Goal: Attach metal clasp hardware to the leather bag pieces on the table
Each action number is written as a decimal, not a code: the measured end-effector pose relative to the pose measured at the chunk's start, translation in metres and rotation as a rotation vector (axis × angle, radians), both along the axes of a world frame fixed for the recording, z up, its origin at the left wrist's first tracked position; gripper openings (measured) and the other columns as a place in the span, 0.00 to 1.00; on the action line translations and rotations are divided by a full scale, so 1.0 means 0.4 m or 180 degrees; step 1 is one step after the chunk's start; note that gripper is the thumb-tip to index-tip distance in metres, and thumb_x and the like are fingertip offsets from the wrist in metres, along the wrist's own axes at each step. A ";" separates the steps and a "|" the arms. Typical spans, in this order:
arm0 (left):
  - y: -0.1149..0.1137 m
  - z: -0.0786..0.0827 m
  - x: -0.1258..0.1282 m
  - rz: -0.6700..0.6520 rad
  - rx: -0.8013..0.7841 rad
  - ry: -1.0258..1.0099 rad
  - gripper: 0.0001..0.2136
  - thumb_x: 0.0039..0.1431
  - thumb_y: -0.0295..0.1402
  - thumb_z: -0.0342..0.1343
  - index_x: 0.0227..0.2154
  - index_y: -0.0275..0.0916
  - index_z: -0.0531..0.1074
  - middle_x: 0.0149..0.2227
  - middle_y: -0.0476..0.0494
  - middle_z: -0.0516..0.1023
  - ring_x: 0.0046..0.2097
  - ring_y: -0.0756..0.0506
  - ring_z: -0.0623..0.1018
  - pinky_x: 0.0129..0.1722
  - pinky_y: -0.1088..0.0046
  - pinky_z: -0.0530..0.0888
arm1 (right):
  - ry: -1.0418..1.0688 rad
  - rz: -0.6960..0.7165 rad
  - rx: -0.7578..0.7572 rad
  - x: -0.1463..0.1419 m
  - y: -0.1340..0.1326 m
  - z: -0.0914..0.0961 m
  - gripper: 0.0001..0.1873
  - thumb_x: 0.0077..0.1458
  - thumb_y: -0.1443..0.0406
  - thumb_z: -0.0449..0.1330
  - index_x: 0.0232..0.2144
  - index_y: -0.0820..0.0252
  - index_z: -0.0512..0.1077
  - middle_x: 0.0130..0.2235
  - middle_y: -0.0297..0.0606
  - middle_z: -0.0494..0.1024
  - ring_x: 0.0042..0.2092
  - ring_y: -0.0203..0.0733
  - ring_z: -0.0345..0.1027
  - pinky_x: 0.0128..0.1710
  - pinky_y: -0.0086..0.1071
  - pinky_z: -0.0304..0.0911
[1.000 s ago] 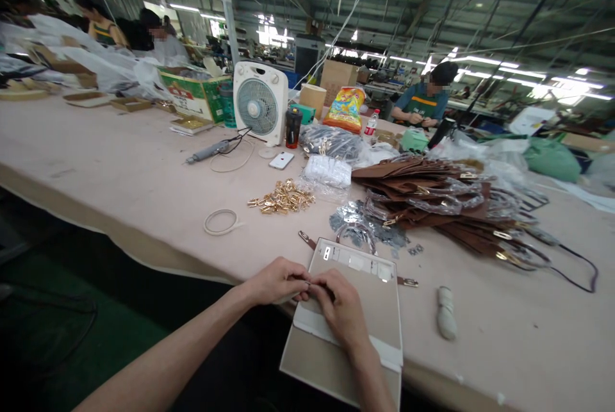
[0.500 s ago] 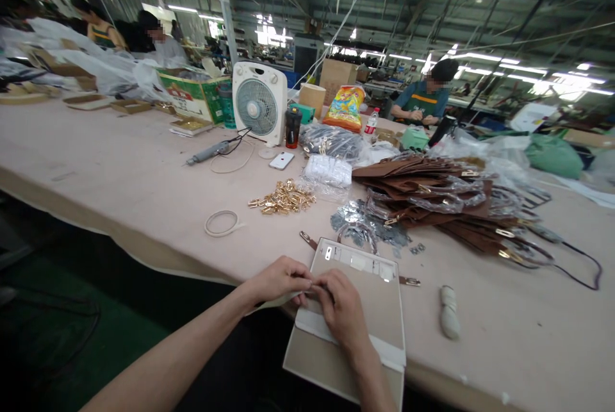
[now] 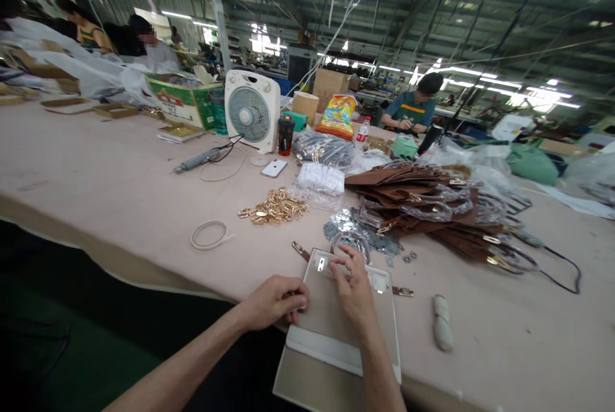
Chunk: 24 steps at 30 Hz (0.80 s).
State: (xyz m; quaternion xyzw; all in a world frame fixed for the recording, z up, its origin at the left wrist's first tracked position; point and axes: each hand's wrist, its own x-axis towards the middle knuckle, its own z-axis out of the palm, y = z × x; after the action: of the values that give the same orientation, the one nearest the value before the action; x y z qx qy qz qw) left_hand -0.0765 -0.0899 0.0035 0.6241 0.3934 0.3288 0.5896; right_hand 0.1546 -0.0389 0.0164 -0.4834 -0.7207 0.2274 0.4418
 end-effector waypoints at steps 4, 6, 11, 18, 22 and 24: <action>0.003 0.000 -0.007 -0.0071 -0.0009 0.0051 0.09 0.65 0.37 0.54 0.39 0.37 0.75 0.33 0.46 0.80 0.30 0.49 0.81 0.29 0.78 0.74 | -0.0122 0.0062 -0.0250 -0.023 0.043 -0.013 0.13 0.63 0.55 0.60 0.34 0.53 0.80 0.60 0.46 0.72 0.63 0.56 0.64 0.66 0.56 0.56; 0.005 -0.001 -0.009 -0.0088 -0.0038 0.0058 0.09 0.65 0.36 0.55 0.40 0.37 0.75 0.32 0.47 0.80 0.29 0.49 0.81 0.28 0.78 0.73 | -0.0164 -0.0009 -0.0258 -0.034 0.047 -0.023 0.12 0.63 0.56 0.60 0.33 0.53 0.80 0.60 0.46 0.73 0.62 0.58 0.64 0.66 0.58 0.56; 0.006 0.001 -0.008 -0.0089 -0.0028 0.0113 0.09 0.64 0.36 0.55 0.39 0.37 0.76 0.27 0.50 0.77 0.27 0.50 0.78 0.28 0.78 0.72 | -0.0274 -0.0126 -0.0200 -0.047 0.050 -0.038 0.11 0.62 0.57 0.60 0.32 0.52 0.80 0.59 0.46 0.74 0.61 0.59 0.65 0.66 0.59 0.55; 0.003 0.007 -0.003 -0.0013 -0.0112 -0.0009 0.08 0.62 0.34 0.56 0.37 0.36 0.76 0.25 0.51 0.76 0.25 0.51 0.75 0.27 0.78 0.70 | -0.0752 -0.0287 0.0055 -0.055 0.050 -0.059 0.11 0.63 0.58 0.60 0.34 0.54 0.81 0.57 0.47 0.75 0.60 0.57 0.66 0.65 0.54 0.57; -0.002 0.003 -0.002 0.0198 -0.0217 -0.0385 0.10 0.63 0.38 0.59 0.37 0.34 0.75 0.29 0.47 0.79 0.23 0.52 0.75 0.25 0.80 0.69 | -0.0985 -0.0456 0.0142 -0.044 0.052 -0.068 0.19 0.62 0.57 0.62 0.51 0.58 0.77 0.58 0.47 0.75 0.60 0.55 0.67 0.63 0.50 0.60; -0.009 0.000 -0.007 0.0392 -0.0293 -0.0669 0.14 0.62 0.42 0.61 0.37 0.34 0.75 0.30 0.46 0.80 0.22 0.53 0.74 0.23 0.80 0.68 | -0.1051 -0.0545 0.0182 -0.039 0.055 -0.068 0.23 0.62 0.56 0.62 0.56 0.59 0.75 0.57 0.47 0.76 0.58 0.54 0.68 0.62 0.48 0.61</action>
State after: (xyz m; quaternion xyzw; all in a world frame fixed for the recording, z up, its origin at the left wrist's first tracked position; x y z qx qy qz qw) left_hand -0.0794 -0.0934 0.0033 0.5331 0.3817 0.4096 0.6343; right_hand 0.1392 -0.0169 -0.0109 -0.5610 -0.7458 0.0860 0.3489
